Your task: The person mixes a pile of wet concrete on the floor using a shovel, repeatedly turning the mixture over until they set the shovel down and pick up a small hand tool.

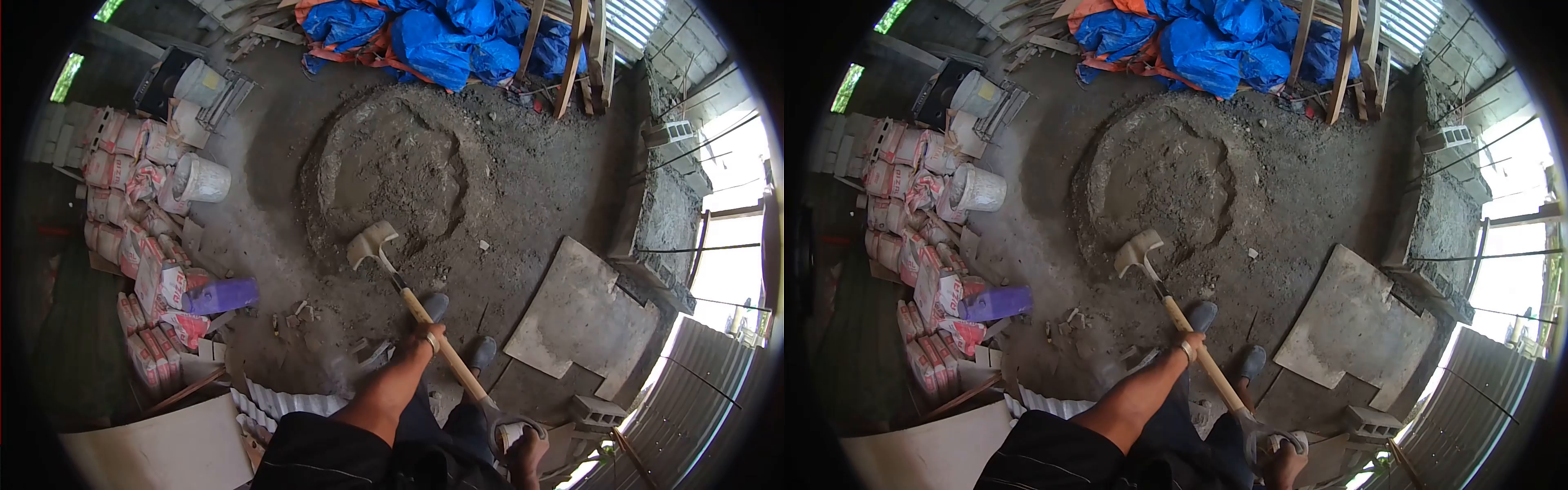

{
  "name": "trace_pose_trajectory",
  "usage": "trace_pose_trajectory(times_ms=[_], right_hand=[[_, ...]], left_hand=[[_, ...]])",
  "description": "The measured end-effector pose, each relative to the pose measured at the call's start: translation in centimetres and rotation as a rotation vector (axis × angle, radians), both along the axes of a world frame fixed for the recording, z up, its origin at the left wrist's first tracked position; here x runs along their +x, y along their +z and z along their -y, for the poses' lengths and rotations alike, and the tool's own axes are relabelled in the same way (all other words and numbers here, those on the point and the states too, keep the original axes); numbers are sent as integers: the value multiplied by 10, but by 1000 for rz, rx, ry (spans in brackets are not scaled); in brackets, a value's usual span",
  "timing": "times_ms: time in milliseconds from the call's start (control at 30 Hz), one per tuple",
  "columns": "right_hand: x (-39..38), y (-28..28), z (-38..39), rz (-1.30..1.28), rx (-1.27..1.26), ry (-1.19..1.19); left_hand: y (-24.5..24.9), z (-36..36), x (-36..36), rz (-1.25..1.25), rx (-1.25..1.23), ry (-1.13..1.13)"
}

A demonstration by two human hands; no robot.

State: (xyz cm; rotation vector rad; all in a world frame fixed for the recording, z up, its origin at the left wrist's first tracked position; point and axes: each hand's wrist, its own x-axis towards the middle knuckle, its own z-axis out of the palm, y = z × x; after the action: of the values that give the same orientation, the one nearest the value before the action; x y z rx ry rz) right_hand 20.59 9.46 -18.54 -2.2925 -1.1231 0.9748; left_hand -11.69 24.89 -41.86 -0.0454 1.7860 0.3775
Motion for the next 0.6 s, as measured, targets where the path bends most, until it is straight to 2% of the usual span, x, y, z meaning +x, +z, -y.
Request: trace_pose_trajectory(times_ms=[33, 100, 133, 200, 233, 300, 333, 367, 433, 467, 500, 567, 600], right_hand=[[-8, 0, -13, 6, -9, -10], [-44, 19, -62, -466, -170, -631], [-42, 10, -61, -462, -179, -627], [-42, -14, -62, -468, -224, -601], [-48, -2, -73, -471, -222, -603], [-61, 46, -111, -478, -149, -546], [-54, 59, -114, -476, -131, -558], [-41, 69, -114, -379, -15, -465], [-8, 91, -109, -89, 139, -204], [3, 107, -111, -37, 165, -97], [11, 126, -109, 16, 184, 6], [20, 151, -111, 46, 127, 61], [35, 151, -109, 103, 149, 239]], left_hand=[[13, -24, -11, -93, -11, -142], [11, -50, -15, -142, -43, 171], [11, -62, -18, -142, -51, 176], [17, -89, -28, -299, 115, 135], [31, -104, -30, -301, 118, 132], [69, -137, -26, -64, 321, 190], [52, -141, -18, 129, 301, 342], [70, -150, -7, 142, 311, 330], [99, -161, 16, 468, 278, 484], [95, -165, 27, 538, 272, 528], [92, -165, 45, 549, 259, 518], [98, -168, 85, 296, 159, 686], [106, -168, 100, 308, 137, 710]])
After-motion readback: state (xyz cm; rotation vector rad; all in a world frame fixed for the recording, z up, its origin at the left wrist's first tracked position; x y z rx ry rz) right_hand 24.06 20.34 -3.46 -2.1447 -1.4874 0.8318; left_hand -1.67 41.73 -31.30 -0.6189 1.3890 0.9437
